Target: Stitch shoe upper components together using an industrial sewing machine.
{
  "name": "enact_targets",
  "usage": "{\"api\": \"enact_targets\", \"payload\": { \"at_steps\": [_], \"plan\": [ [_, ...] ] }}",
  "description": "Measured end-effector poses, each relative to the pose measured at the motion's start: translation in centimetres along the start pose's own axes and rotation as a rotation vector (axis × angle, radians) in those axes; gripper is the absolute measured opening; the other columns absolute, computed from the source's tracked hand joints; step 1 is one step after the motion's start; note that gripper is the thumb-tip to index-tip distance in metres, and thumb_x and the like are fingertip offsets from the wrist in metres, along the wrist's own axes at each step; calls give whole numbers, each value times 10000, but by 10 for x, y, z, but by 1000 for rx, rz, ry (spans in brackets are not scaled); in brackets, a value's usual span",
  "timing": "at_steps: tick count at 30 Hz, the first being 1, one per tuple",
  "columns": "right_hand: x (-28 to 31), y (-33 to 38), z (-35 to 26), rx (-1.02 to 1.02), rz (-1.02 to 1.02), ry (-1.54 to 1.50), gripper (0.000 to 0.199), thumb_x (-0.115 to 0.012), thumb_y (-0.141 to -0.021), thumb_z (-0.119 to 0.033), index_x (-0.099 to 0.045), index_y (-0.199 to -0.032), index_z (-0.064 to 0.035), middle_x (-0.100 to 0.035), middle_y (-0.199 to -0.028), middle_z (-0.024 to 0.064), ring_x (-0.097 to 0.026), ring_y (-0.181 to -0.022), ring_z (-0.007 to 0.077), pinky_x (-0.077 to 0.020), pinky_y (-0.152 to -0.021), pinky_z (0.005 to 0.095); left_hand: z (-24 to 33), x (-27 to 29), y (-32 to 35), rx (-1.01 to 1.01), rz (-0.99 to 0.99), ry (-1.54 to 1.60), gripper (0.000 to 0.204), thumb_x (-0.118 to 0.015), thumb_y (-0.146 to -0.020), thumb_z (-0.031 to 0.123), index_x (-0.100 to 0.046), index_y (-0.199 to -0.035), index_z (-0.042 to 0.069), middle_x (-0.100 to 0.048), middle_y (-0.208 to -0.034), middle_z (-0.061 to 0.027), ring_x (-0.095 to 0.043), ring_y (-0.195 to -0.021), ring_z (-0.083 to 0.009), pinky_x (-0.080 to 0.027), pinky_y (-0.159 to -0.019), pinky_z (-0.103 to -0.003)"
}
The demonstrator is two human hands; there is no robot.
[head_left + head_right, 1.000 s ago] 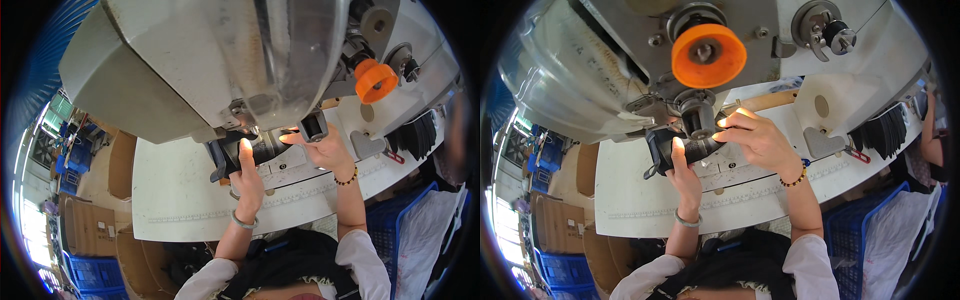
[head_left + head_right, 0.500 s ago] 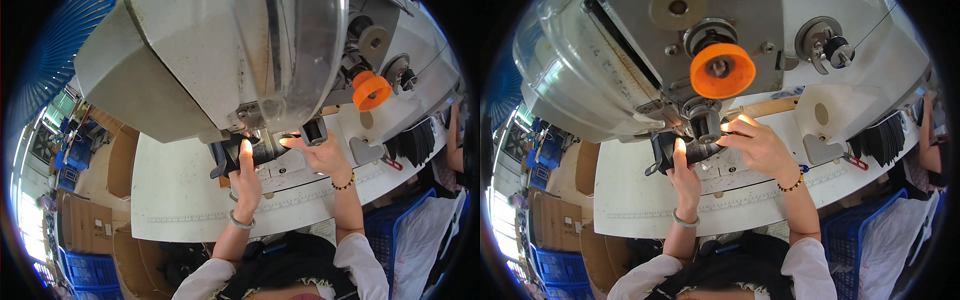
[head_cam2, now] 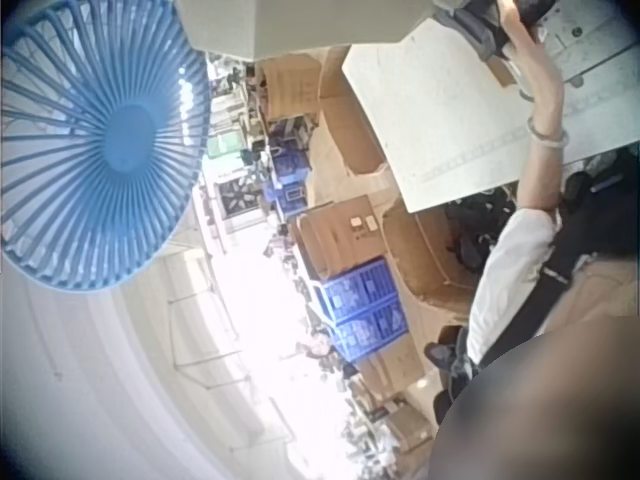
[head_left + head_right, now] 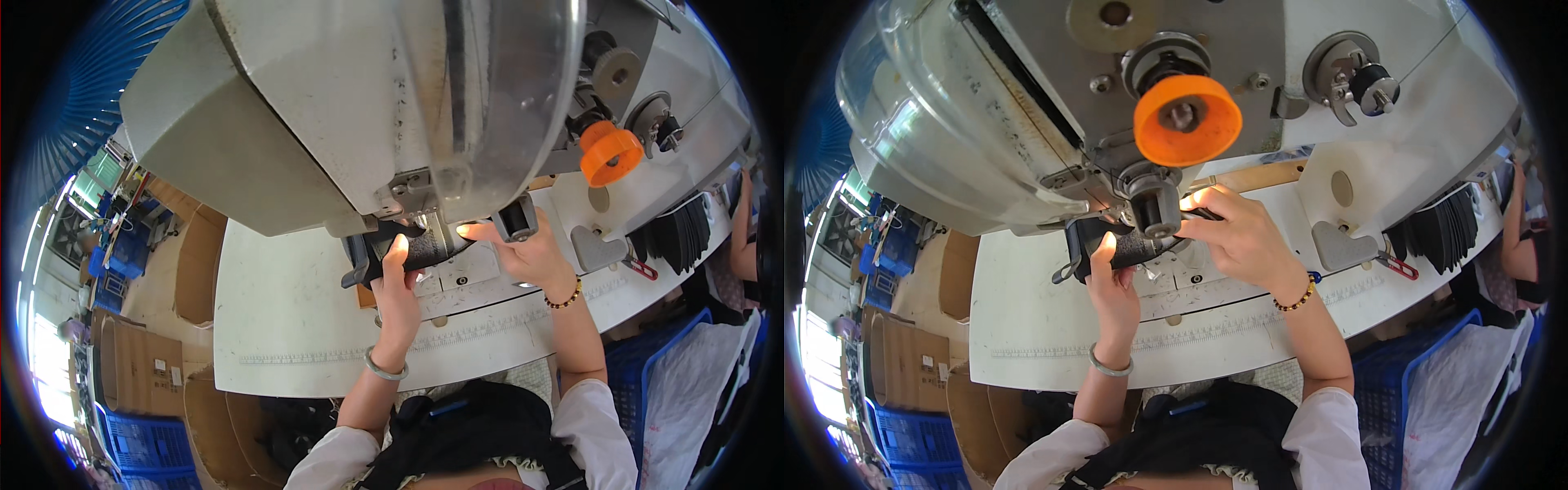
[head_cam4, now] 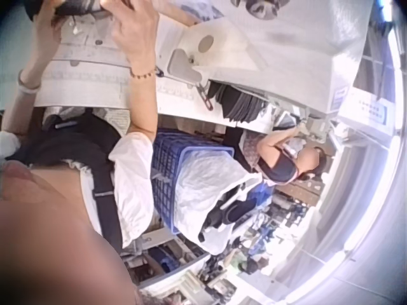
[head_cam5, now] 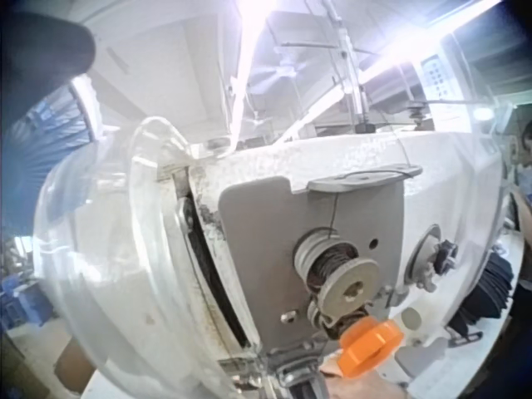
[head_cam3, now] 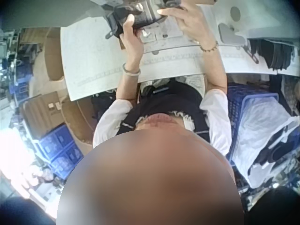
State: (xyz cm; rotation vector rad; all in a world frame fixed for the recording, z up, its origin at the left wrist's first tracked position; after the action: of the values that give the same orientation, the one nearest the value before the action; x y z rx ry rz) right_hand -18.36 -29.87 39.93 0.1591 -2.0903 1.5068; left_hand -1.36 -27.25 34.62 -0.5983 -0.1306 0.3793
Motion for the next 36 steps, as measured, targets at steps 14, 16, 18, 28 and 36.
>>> {"api": "enact_targets", "payload": {
  "at_steps": [14,16,18,28,36],
  "plan": [
    [4,-4,3,-64,72,-18,234,-539,-630,70,-591,-778,-103,-545,-832,79,-557,-703,218,-439,-533,300,-9,2,-3,155,-50,-53,240,-473,-888,187,-545,-1061,36,-494,-950,-14,-444,-710,-60,-408,-555,-200],
    [3,-5,3,-41,55,-9,223,-544,-632,72,-583,-773,-97,-535,-820,81,-547,-682,221,-438,-536,304,-1,2,-6,-90,-81,-158,252,-445,-898,158,-547,-1107,61,-499,-938,-28,-439,-686,-61,-414,-553,-201],
    [1,-6,3,-52,51,0,212,-548,-635,72,-575,-766,-92,-524,-806,82,-538,-670,225,-432,-535,305,-6,3,-7,-29,-90,-84,266,-431,-900,134,-545,-1130,66,-507,-923,-35,-438,-666,-64,-424,-553,-207],
    [2,-8,6,-150,128,-34,195,-564,-627,79,-543,-761,-62,-486,-810,111,-509,-644,252,-414,-550,317,-6,2,-16,-69,-127,-304,237,-462,-892,157,-580,-1054,31,-524,-764,-33,-468,-596,-77,-399,-527,-200],
    [-3,-10,13,-267,104,-42,155,-553,-649,79,-605,-778,11,-505,-885,137,-545,-711,278,-437,-602,326,-17,-3,-22,578,69,245,261,-492,-877,242,-574,-878,-5,-513,-682,-29,-475,-604,-76,-369,-523,-204]
  ]
}}
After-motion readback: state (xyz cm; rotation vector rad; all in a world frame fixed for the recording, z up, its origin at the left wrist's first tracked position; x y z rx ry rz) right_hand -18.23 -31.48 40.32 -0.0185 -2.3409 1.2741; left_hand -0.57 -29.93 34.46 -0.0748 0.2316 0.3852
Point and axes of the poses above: each hand's wrist, its own y-axis away from the middle knuckle, its own x-axis out of the back of the hand, z = x × y, the point moved 5 cm from there along -y, towards the middle knuckle
